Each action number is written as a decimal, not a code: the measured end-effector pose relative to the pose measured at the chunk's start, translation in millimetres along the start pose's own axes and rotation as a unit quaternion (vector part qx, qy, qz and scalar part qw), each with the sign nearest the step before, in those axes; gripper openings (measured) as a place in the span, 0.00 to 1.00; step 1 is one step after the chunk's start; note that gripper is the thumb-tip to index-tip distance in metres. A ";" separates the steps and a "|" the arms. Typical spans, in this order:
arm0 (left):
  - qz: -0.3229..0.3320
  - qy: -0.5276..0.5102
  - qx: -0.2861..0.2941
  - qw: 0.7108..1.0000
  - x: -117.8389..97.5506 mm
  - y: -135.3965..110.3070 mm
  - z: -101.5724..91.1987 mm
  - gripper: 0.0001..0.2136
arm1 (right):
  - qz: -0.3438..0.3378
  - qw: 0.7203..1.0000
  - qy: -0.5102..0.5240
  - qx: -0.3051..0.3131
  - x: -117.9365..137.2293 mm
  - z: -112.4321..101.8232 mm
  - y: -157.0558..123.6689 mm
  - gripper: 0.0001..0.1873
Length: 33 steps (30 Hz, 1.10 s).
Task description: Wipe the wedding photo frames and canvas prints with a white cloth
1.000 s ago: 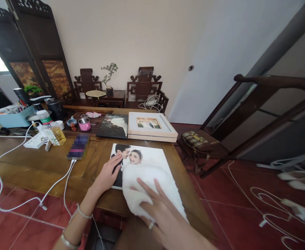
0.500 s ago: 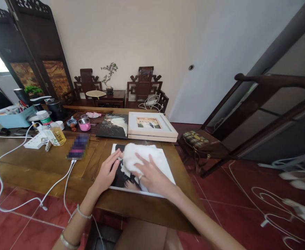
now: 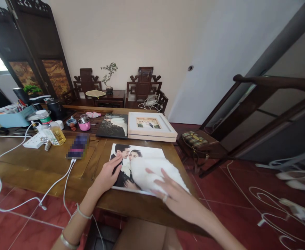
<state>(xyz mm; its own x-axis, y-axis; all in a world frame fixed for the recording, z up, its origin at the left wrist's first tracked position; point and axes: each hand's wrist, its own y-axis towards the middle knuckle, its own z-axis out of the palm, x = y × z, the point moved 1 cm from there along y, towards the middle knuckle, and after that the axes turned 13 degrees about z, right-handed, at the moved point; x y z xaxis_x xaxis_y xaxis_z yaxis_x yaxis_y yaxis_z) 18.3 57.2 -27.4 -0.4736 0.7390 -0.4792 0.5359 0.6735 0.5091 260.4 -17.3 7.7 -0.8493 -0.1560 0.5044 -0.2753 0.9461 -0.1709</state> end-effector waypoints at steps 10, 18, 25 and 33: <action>0.008 0.006 0.006 1.000 6.3 -0.3 3.6 0.18 | -0.022 0.991 0.123 -0.050 45.4 -9.5 126.0 0.23; 0.002 0.000 -0.001 1.000 4.4 -1.4 1.4 0.17 | -0.034 0.989 0.131 -0.061 53.4 4.0 137.7 0.23; 0.012 -0.004 -0.013 1.000 4.3 -1.5 1.9 0.18 | 0.072 0.985 0.119 -0.100 -29.3 -25.7 106.6 0.26; 0.002 0.000 -0.014 1.000 2.8 0.0 0.5 0.18 | 0.045 0.994 0.039 -0.094 -40.0 -6.9 38.7 0.19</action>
<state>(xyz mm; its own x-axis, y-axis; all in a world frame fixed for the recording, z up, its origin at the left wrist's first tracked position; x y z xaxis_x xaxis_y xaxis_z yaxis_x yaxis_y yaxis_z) 17.3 59.2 -29.1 -0.4707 0.7421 -0.4772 0.5187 0.6703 0.5307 286.9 27.5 -13.2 -0.8277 -0.0523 0.5588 -0.1042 0.9927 -0.0615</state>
